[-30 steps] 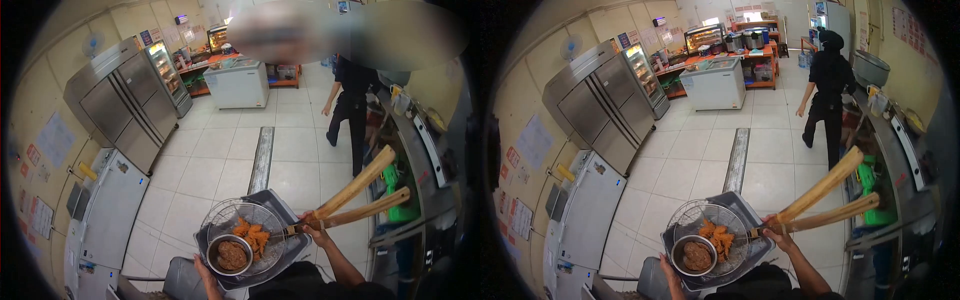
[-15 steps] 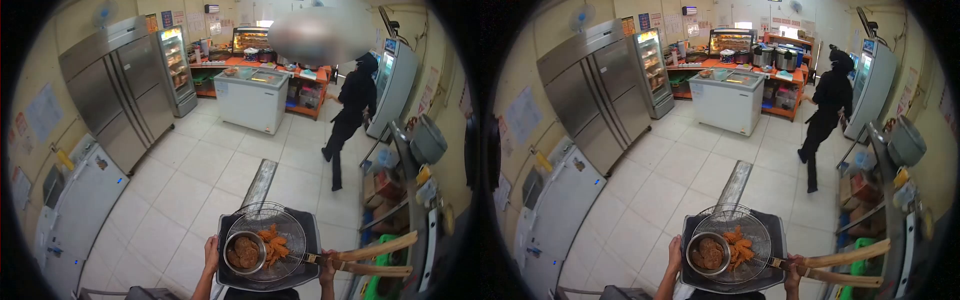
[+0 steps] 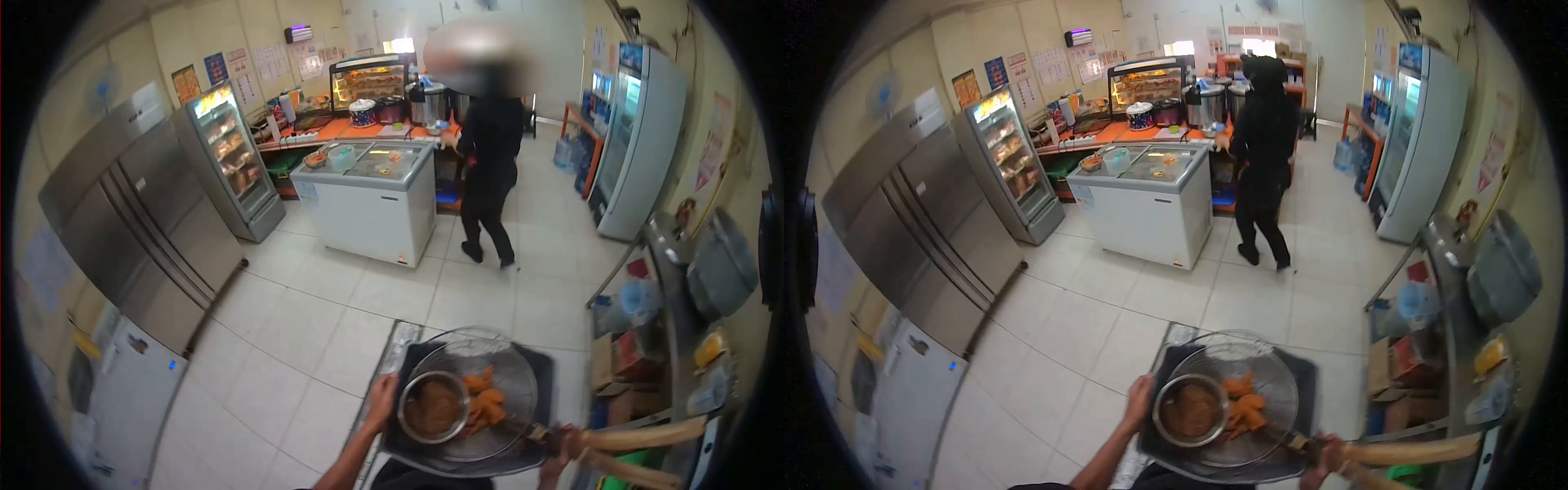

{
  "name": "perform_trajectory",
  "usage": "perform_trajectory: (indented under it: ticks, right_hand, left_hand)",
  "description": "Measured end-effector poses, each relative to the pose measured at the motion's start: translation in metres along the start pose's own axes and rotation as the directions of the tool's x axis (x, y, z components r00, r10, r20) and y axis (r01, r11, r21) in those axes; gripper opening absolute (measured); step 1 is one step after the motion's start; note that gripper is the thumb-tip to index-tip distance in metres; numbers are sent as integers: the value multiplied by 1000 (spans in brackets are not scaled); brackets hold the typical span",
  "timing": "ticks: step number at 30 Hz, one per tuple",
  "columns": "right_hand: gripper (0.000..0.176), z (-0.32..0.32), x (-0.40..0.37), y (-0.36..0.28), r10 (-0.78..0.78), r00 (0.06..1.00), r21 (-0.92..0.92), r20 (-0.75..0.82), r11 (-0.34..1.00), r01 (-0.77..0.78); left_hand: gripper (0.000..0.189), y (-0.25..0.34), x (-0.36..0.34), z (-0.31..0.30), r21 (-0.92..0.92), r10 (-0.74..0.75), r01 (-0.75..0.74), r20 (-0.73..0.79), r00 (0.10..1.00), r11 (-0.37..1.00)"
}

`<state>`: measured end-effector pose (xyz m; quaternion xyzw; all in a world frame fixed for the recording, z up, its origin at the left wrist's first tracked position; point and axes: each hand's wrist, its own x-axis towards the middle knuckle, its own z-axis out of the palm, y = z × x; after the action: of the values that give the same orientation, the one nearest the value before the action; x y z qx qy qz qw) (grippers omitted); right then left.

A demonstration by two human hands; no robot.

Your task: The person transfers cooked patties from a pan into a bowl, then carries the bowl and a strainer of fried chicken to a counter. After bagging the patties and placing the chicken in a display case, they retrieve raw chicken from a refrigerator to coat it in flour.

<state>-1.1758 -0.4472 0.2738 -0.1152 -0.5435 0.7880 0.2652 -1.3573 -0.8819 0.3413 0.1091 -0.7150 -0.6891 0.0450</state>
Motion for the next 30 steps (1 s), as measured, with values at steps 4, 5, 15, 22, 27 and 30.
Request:
perform_trajectory:
  ticks: [4,5,15,22,27,30]
  right_hand:
    - [27,83,131,-77,182,983,211,-30,962,-171]
    - [28,83,167,-74,137,988,154,-72,980,-125]
    - [29,48,487,18,110,957,171,-268,983,-65]
    - [34,19,720,-1,-44,913,71,-405,994,80]
    - [33,-17,917,24,-123,906,1,-404,991,135]
    - [34,-63,1024,62,-130,881,-64,-456,992,113]
  left_hand:
    - [45,23,97,89,11,-106,105,53,993,994]
    - [45,30,121,115,-1,-64,64,38,997,998]
    - [43,35,386,393,11,-14,12,149,989,1000]
    - [45,104,582,630,9,-76,78,374,924,997]
    - [44,105,707,809,9,-107,111,370,923,994]
    - [44,106,754,881,23,-195,197,274,942,980]
